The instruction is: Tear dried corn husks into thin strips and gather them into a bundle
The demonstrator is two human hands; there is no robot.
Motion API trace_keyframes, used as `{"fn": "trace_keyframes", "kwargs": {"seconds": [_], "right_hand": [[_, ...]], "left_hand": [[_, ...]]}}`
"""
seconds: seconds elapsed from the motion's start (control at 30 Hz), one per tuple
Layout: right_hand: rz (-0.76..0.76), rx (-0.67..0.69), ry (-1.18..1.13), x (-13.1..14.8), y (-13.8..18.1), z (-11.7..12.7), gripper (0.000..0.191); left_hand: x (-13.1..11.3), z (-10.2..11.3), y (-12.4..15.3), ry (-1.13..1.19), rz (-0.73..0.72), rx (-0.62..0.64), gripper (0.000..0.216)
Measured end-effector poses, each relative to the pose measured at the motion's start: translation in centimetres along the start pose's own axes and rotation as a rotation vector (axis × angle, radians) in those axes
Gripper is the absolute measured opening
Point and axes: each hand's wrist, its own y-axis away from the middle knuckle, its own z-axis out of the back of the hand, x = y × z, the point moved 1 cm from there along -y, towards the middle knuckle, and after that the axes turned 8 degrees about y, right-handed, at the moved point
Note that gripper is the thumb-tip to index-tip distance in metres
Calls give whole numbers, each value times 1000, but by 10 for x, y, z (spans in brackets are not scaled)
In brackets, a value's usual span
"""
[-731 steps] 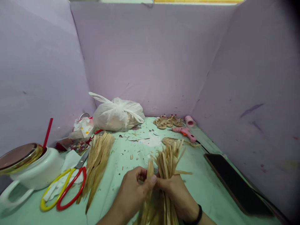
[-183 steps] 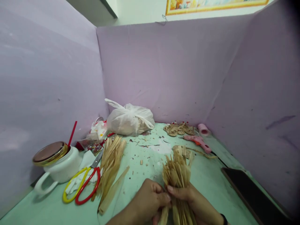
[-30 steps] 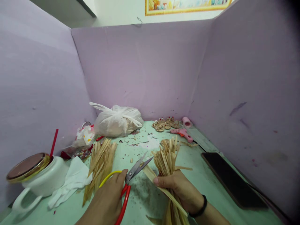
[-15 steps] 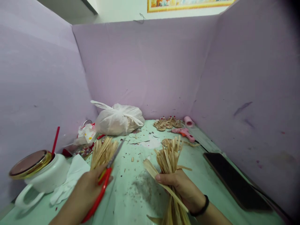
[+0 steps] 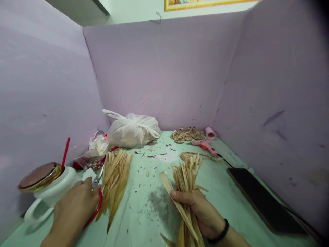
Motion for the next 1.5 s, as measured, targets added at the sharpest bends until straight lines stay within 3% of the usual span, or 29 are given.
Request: {"fn": "trace_keyframes", "kwargs": {"seconds": [0.07, 0.1, 0.13, 0.2, 0.23, 0.33, 0.53, 0.7, 0.97, 1.27, 1.5], "right_hand": [[-12, -31, -23, -3, 0, -3, 24], [-11, -38, -36, -5, 0, -5, 25], [-5, -34, -52, -7, 0, -7, 25], [16, 32, -83, -10, 0, -11, 25], [26, 82, -92, -12, -1, -13, 25], [40, 171, -81, -15, -3, -13, 25], [55, -13, 67, -12, -7, 0, 22], [68, 15, 164, -13, -10, 1, 28], [87, -26, 257, -13, -13, 0, 12], [151, 26, 381, -11, -10, -2, 19], [190, -33, 432, -10, -8, -5, 18]], "left_hand": [[-32, 2, 14, 279, -88, -30, 45], [-49, -2, 22, 500, -149, 39, 40], [-67, -8, 29, 703, -182, 184, 38], [-101, -24, 42, 1063, -86, 522, 40], [-114, -32, 46, 1206, -27, 623, 40], [-138, -46, 48, 1401, 89, 649, 27], [-130, -51, 36, 1379, 124, 568, 13], [-127, -57, 41, 1346, 40, 605, 10], [-131, -57, 44, 1330, -19, 673, 16], [-128, -57, 43, 1230, 3, 768, 20], [-125, -52, 42, 1106, -108, 728, 19]]}}
